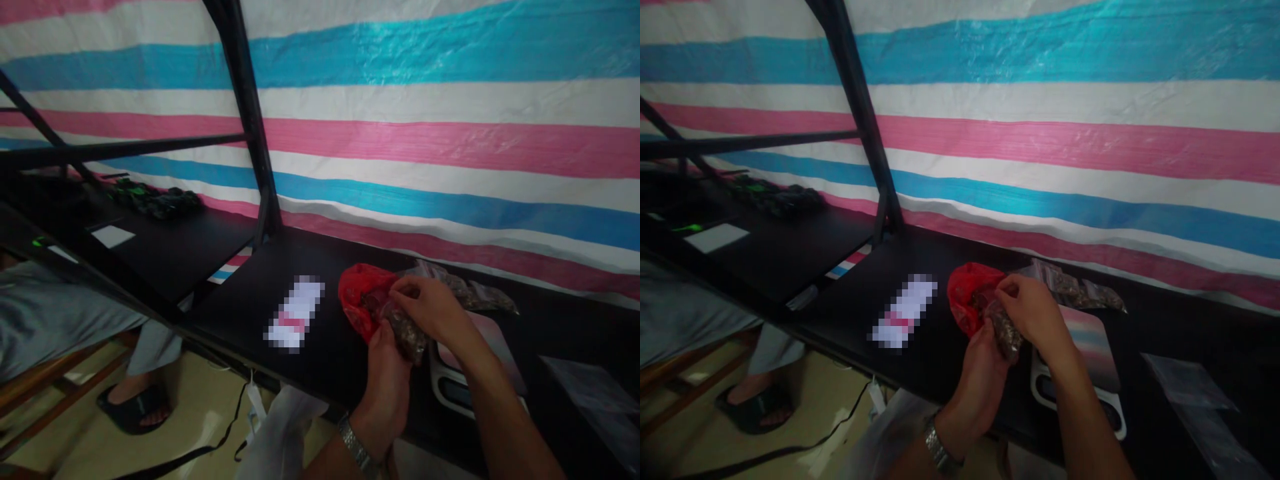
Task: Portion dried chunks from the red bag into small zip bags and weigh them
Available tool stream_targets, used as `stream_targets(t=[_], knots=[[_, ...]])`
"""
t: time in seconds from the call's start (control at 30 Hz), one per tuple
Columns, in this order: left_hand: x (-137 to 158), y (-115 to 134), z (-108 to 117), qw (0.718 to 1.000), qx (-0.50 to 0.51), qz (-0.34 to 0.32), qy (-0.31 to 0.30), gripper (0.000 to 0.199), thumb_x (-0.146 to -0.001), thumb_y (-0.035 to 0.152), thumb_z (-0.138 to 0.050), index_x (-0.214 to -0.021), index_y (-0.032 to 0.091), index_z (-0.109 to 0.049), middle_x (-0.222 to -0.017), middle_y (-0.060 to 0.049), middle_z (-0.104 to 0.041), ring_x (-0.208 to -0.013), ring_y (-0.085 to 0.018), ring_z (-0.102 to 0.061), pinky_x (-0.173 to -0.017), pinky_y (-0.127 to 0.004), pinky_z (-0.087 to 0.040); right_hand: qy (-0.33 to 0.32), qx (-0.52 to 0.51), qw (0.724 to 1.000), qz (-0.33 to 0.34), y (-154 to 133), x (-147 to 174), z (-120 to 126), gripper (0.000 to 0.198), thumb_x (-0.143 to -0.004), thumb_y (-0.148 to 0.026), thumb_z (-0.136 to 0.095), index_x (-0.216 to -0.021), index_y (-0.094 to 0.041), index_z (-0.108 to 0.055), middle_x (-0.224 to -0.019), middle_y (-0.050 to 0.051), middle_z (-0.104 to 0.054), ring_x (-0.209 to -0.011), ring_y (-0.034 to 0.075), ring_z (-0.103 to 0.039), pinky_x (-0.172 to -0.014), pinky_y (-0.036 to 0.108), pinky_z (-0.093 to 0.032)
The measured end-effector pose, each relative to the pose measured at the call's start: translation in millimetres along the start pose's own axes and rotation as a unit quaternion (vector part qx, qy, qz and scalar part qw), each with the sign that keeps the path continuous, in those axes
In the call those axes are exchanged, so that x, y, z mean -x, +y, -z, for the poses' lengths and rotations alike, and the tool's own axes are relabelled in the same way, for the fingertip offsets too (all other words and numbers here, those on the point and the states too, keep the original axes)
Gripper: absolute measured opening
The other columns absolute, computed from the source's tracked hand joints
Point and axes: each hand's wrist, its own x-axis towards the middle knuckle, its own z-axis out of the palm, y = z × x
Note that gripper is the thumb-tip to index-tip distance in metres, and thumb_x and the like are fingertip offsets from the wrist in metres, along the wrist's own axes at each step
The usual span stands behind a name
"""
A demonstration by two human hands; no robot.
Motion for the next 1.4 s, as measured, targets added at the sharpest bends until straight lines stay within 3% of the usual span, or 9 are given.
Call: stream_targets(t=[0.13,0.23,0.4,0.5,0.7,0.8,0.93,1.17,1.4], knots=[[-1,-1,0,1.0,-0.005,0.018,0.017,0.033,-0.112,0.024,-0.041,-0.123,0.01,-0.07,-0.108,-0.012,-0.08,-0.081,-0.015,-0.075,-0.067,-0.023,-0.052,-0.024,-0.026,0.999,0.004,1,-2,0,0.012,-0.079,-0.02,-0.067,-0.072,-0.024,-0.076,-0.08,0.005,-0.081,-0.075,0.024,-0.075,-0.073,0.033,-0.055],[-5,-4,4,0.999,-0.034,0.006,0.005,0.036,-0.112,0.027,-0.042,-0.128,0.01,-0.069,-0.116,-0.014,-0.08,-0.094,-0.019,-0.077,-0.084,-0.029,-0.057,-0.022,-0.059,0.998,0.015,8,-1,4,0.011,-0.079,-0.025,-0.068,-0.075,-0.024,-0.078,-0.079,0.004,-0.081,-0.075,0.024,-0.075,-0.073,0.034,-0.057],[-5,1,12,0.967,-0.235,-0.097,-0.01,0.036,-0.106,0.041,-0.057,-0.124,0.016,-0.076,-0.13,-0.014,-0.077,-0.127,-0.027,-0.069,-0.114,-0.036,-0.047,-0.033,-0.181,0.983,-0.011,26,14,24,0.028,-0.078,-0.043,-0.077,-0.097,-0.023,-0.082,-0.092,0.007,-0.084,-0.084,0.026,-0.077,-0.073,0.034,-0.06],[0,10,16,0.888,-0.402,-0.205,-0.081,0.039,-0.109,0.043,-0.046,-0.12,0.02,-0.076,-0.125,-0.013,-0.077,-0.118,-0.026,-0.071,-0.11,-0.038,-0.05,-0.04,-0.231,0.972,-0.032,39,30,40,0.048,-0.073,-0.057,-0.086,-0.107,-0.024,-0.083,-0.102,0.009,-0.084,-0.095,0.028,-0.078,-0.083,0.037,-0.062],[0,15,18,0.646,-0.608,-0.429,-0.172,0.038,-0.11,0.029,-0.039,-0.136,0.026,-0.067,-0.123,-0.01,-0.076,-0.11,-0.025,-0.074,-0.094,-0.039,-0.059,-0.044,-0.231,0.971,-0.036,51,55,63,0.054,-0.066,-0.072,-0.088,-0.086,-0.022,-0.082,-0.096,0.01,-0.083,-0.094,0.029,-0.076,-0.087,0.037,-0.061],[0,7,14,0.585,-0.624,-0.489,-0.171,0.039,-0.11,0.026,-0.038,-0.142,0.026,-0.062,-0.123,-0.01,-0.073,-0.107,-0.022,-0.073,-0.09,-0.036,-0.06,0.008,-0.235,0.971,-0.033,56,63,77,0.054,-0.066,-0.072,-0.087,-0.086,-0.022,-0.081,-0.094,0.01,-0.082,-0.092,0.028,-0.075,-0.086,0.036,-0.06],[1,-6,13,0.569,-0.605,-0.541,-0.135,0.037,-0.11,0.023,-0.04,-0.142,0.023,-0.059,-0.124,-0.011,-0.067,-0.115,-0.022,-0.068,-0.094,-0.036,-0.058,0.095,-0.212,0.97,-0.066,80,72,95,0.053,-0.07,-0.071,-0.085,-0.089,-0.021,-0.081,-0.093,0.01,-0.082,-0.087,0.027,-0.074,-0.078,0.034,-0.059],[-5,-19,15,0.526,-0.604,-0.584,-0.128,0.028,-0.109,0.018,-0.04,-0.124,0.021,-0.064,-0.116,-0.01,-0.06,-0.104,-0.019,-0.067,-0.083,-0.031,-0.059,0.133,-0.121,0.98,-0.088,137,68,91,0.036,-0.078,-0.057,-0.075,-0.086,-0.022,-0.082,-0.092,0.008,-0.084,-0.088,0.029,-0.077,-0.085,0.041,-0.06],[26,-43,33,0.486,-0.575,-0.622,-0.214,0.034,-0.1,0.008,-0.047,-0.126,0.021,-0.066,-0.114,-0.01,-0.063,-0.098,-0.018,-0.069,-0.081,-0.029,-0.061,0.264,-0.068,0.954,-0.123,165,67,100,0.04,-0.087,-0.051,-0.061,-0.1,-0.019,-0.081,-0.11,0.013,-0.083,-0.104,0.032,-0.074,-0.1,0.048,-0.053]])
